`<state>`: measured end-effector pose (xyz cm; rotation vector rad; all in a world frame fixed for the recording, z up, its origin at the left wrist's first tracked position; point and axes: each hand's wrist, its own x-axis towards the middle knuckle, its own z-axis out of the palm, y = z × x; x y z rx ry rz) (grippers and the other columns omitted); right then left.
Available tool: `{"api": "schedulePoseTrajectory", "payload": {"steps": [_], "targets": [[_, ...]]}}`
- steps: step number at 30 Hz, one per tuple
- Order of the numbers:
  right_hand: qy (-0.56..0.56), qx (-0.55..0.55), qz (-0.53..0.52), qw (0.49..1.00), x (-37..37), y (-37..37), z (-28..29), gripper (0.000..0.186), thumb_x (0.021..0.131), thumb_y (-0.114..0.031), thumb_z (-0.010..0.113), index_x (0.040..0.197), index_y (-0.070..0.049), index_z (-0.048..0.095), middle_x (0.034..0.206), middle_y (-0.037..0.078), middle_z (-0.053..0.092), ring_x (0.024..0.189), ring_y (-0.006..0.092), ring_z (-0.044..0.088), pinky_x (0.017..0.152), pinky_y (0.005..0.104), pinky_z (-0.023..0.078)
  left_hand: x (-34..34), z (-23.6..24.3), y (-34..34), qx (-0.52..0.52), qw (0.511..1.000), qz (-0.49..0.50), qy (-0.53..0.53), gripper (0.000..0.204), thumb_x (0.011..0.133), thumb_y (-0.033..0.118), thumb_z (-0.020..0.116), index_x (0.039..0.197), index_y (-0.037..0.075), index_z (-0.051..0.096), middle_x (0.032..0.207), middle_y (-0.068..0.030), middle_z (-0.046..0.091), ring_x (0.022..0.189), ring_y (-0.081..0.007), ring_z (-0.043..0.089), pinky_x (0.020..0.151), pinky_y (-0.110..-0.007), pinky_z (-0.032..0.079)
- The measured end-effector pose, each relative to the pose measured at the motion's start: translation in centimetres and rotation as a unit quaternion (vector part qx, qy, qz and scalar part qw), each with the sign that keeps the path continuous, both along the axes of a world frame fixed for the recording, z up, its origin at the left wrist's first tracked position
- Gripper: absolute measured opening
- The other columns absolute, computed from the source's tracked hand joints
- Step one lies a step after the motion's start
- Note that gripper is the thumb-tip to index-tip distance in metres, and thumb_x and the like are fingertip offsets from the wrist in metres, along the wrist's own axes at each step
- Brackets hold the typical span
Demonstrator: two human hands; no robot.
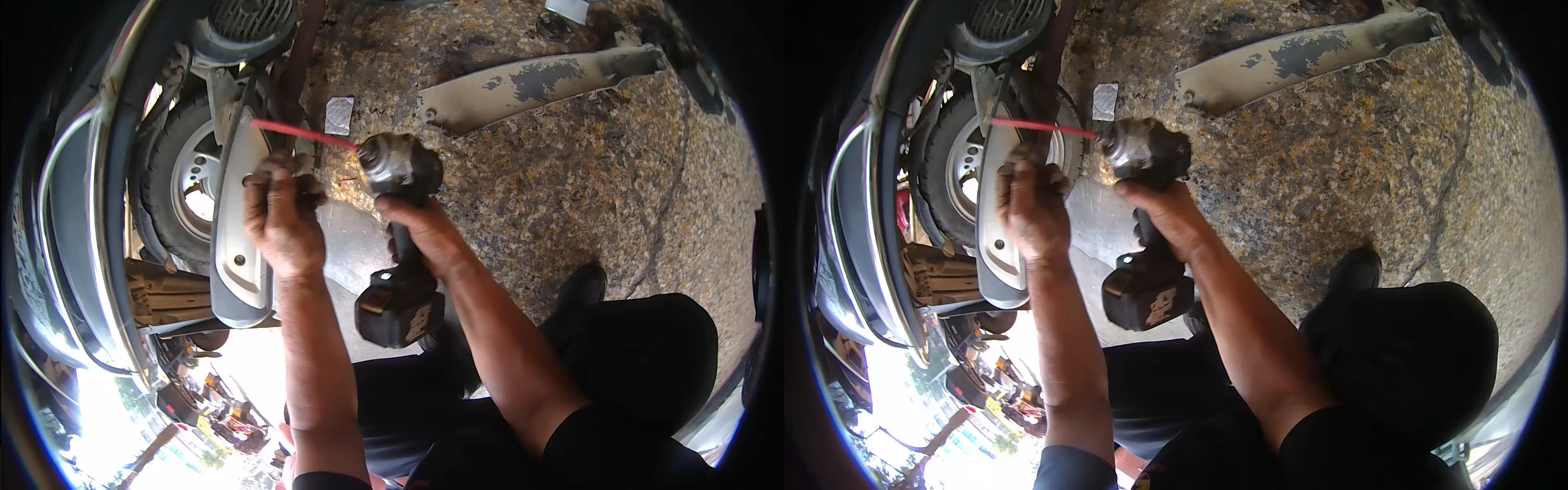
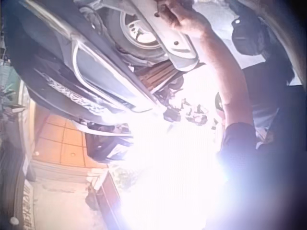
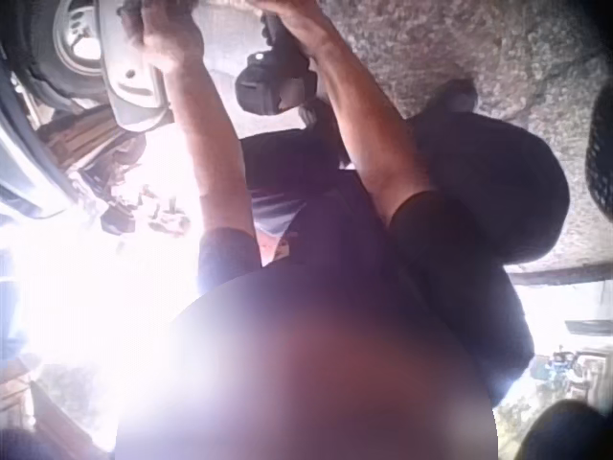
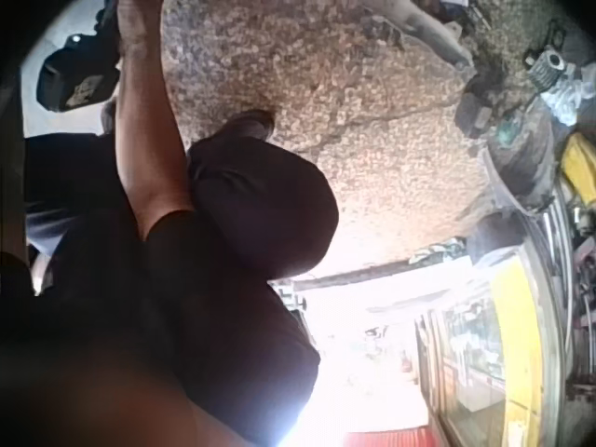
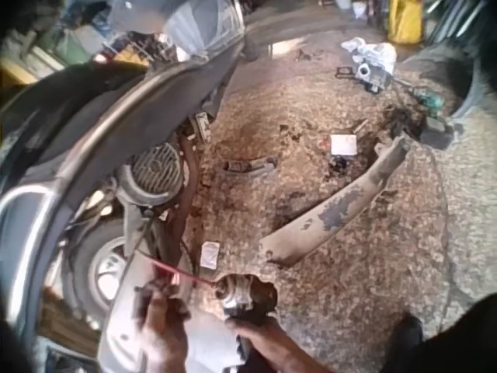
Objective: The person removes a metal guard from the rear of a motorcycle using a manual screwdriver and a cordless impact driver. They then reattach the guard and tighten the fasteners.
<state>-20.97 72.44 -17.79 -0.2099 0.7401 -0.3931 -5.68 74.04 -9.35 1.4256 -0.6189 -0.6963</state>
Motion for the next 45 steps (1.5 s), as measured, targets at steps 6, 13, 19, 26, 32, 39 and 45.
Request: {"api": "schedulePoseTrajectory", "payload": {"steps": [6, 13, 19, 26, 32, 39, 45], "targets": [[0.146, -0.032, -0.083, 0.985, -7.3, -4.7, -3.2, 0.055, 0.067, -0.045, 0.082, 0.096, -0.005, 0.057, 0.067, 0.005, 0.055, 0.053, 0.0176, 0.057, 0.048, 0.0318, 0.048, -2.7, -14.4, 5.4, 0.414, 0.875, -0.045, -0.248, 0.032, 0.082, 0.023, 0.071, 0.107, 0.005, 0.062, 0.087, -0.0134, 0.071, 0.074, -0.0293, 0.068, 0.069, -0.039, 0.053], [0.144, 0.016, -0.102, 0.984, -7.7, -4.4, -3.1, 0.041, 0.078, -0.047, 0.073, 0.090, -0.010, 0.058, 0.068, 0.002, 0.055, 0.057, 0.0192, 0.056, 0.052, 0.0365, 0.047, -6.0, -18.1, 5.9, 0.442, 0.822, -0.076, -0.351, 0.034, 0.079, 0.032, 0.072, 0.105, 0.011, 0.063, 0.099, -0.0158, 0.065, 0.091, -0.0367, 0.064, 0.077, -0.047, 0.052], [0.102, -0.023, -0.080, 0.991, -7.4, -3.9, -2.8, 0.039, 0.084, -0.045, 0.067, 0.095, -0.009, 0.056, 0.071, 0.003, 0.054, 0.059, 0.0203, 0.055, 0.054, 0.0385, 0.047, -6.1, -19.2, 3.7, 0.479, 0.774, -0.142, -0.390, 0.043, 0.079, 0.026, 0.069, 0.120, 0.018, 0.059, 0.105, -0.0171, 0.063, 0.095, -0.0377, 0.063, 0.082, -0.048, 0.051], [0.089, -0.043, -0.081, 0.992, -6.6, -3.4, -1.2, 0.038, 0.084, -0.044, 0.069, 0.098, -0.012, 0.055, 0.072, 0.002, 0.051, 0.059, 0.0186, 0.051, 0.057, 0.0374, 0.046, -4.3, -15.9, 4.3, 0.268, 0.956, -0.079, -0.094, 0.014, 0.075, 0.012, 0.063, 0.089, 0.008, 0.061, 0.081, -0.0113, 0.063, 0.067, -0.0268, 0.060, 0.062, -0.036, 0.050], [0.015, -0.157, -0.045, 0.986, -5.0, -2.6, 0.5, 0.036, 0.090, -0.043, 0.062, 0.105, -0.012, 0.052, 0.083, 0.003, 0.053, 0.072, 0.0188, 0.052, 0.065, 0.0359, 0.044, -3.4, -10.0, 8.3, -0.167, 0.829, -0.017, 0.533, 0.006, 0.078, 0.006, 0.055, 0.083, 0.009, 0.053, 0.075, -0.0035, 0.049, 0.063, -0.0148, 0.047, 0.051, -0.027, 0.038], [-0.085, -0.258, 0.016, 0.962, -3.0, -0.2, 4.6, 0.042, 0.083, -0.037, 0.071, 0.111, -0.011, 0.052, 0.089, 0.005, 0.053, 0.076, 0.0213, 0.052, 0.067, 0.0384, 0.044, -3.1, -2.7, 12.6, -0.298, 0.815, -0.080, 0.490, 0.014, 0.077, 0.011, 0.059, 0.089, 0.007, 0.054, 0.085, -0.0084, 0.049, 0.068, -0.0151, 0.043, 0.052, -0.024, 0.036], [-0.102, -0.325, 0.029, 0.940, -1.1, 2.7, 7.9, 0.042, 0.077, -0.025, 0.076, 0.107, -0.003, 0.055, 0.085, 0.010, 0.057, 0.071, 0.0237, 0.057, 0.062, 0.0402, 0.049, 1.2, 5.5, 16.8, -0.399, 0.832, 0.023, 0.385, 0.007, 0.085, 0.008, 0.063, 0.092, 0.008, 0.059, 0.082, -0.0062, 0.056, 0.062, -0.0099, 0.043, 0.047, -0.020, 0.032]]}}
